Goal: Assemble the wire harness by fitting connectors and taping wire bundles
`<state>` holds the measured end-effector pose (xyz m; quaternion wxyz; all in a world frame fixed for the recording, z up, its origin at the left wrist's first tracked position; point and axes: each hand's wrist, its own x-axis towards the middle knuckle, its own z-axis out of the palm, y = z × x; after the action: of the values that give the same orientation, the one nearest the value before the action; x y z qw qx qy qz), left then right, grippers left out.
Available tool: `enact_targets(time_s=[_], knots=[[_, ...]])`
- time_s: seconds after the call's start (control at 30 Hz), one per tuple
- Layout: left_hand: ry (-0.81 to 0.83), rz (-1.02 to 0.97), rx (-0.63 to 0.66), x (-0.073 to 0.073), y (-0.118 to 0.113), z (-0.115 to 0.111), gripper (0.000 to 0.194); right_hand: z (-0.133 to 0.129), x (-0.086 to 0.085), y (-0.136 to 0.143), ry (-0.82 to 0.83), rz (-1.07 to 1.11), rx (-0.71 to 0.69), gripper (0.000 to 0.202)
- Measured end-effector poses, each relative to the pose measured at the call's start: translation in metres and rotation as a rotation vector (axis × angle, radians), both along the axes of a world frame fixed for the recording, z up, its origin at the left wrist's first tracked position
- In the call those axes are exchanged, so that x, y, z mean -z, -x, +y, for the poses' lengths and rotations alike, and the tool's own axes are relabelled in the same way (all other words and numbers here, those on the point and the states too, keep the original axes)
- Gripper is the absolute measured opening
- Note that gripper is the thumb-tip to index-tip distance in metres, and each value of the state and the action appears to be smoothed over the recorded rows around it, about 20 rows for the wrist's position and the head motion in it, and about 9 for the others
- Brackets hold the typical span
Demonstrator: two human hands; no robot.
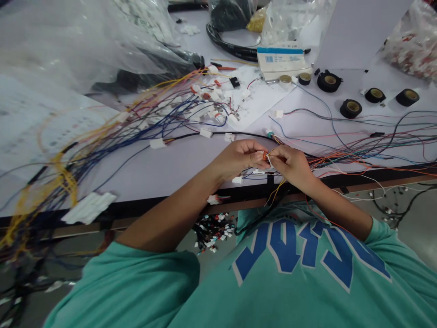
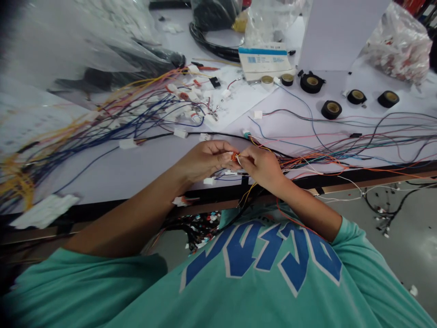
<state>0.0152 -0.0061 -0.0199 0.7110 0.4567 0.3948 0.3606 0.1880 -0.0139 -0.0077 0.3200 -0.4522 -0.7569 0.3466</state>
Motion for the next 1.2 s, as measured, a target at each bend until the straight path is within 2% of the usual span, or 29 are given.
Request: enact_targets(time_s=[0.17, 0.47, 0.67, 0.8, 0.97, 1.07, 1.2], knots=[[0.005, 0.042, -0.027, -0.004, -0.001, 0.000, 0.044, 0.002, -0.002, -0.001, -0.015, -0.040, -0.002, 0.013], [-0.011, 0.069, -0.055, -0.003, -0.004, -0.001, 0.045, 0.002, 0.006, 0.002, -0.081, -0.069, -0.015, 0.017], [-0.021, 0.109, -0.006, -0.012, 0.006, 0.004, 0.040, 0.004, -0.006, -0.009, -0.090, -0.260, -0.078, 0.019], [0.019, 0.150, -0.003, -0.013, 0.014, 0.007, 0.036, 0.007, -0.014, -0.032, -0.187, -0.430, -0.072, 0.022], [0.064, 0.255, -0.002, -0.024, 0.013, 0.002, 0.028, 0.009, -0.012, -0.074, -0.272, -0.615, -0.061, 0.021], [0.080, 0.296, 0.022, -0.031, 0.011, 0.000, 0.026, 0.009, -0.010, -0.106, -0.323, -0.701, 0.067, 0.021], [0.143, 0.314, -0.008, -0.035, 0.008, 0.000, 0.028, 0.006, -0.011, -0.157, -0.364, -0.715, 0.349, 0.019]])
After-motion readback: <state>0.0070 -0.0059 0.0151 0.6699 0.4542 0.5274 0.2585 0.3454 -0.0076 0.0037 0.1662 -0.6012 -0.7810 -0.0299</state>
